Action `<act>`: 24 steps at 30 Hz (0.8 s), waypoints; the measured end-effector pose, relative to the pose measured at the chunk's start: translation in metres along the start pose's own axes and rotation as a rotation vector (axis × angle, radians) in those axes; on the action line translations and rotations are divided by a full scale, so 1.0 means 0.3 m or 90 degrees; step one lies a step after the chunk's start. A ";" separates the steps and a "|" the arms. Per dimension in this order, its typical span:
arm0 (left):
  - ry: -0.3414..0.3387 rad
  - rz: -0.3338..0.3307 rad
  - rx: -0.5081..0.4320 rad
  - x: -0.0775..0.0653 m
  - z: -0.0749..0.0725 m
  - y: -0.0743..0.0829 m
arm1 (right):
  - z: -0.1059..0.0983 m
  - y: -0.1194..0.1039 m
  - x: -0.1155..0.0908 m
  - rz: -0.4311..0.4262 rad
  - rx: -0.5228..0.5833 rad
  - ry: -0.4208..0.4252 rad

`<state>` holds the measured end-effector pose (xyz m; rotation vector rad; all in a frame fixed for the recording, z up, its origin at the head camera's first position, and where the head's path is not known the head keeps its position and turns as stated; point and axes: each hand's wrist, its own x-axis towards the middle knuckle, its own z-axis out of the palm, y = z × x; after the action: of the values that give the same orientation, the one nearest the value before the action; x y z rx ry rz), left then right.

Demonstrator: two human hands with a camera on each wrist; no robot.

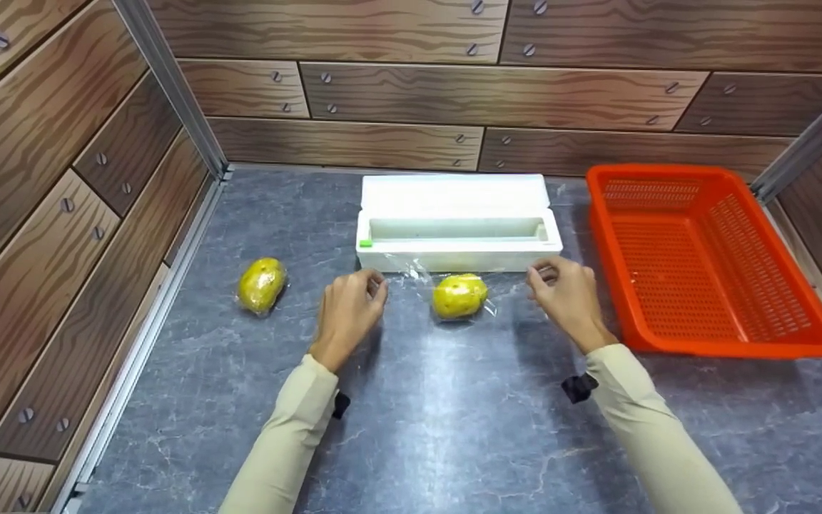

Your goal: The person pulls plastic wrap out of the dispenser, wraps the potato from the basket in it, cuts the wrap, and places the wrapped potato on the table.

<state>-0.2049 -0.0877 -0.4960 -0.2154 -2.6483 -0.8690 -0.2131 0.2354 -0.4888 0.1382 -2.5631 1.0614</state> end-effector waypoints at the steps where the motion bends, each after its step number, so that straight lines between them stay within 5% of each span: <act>1: 0.001 -0.006 0.001 0.006 0.004 0.001 | 0.002 0.000 0.006 0.002 -0.007 0.003; 12: -0.020 -0.078 0.038 0.071 0.061 -0.018 | 0.075 0.045 0.055 0.010 -0.051 0.022; 24: -0.031 -0.096 0.059 0.084 0.140 -0.046 | 0.140 0.091 0.030 0.051 -0.086 0.007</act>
<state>-0.2432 -0.0727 -0.5259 -0.0135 -2.7715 -0.7930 -0.2400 0.2257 -0.5310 -0.0057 -2.6396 0.9101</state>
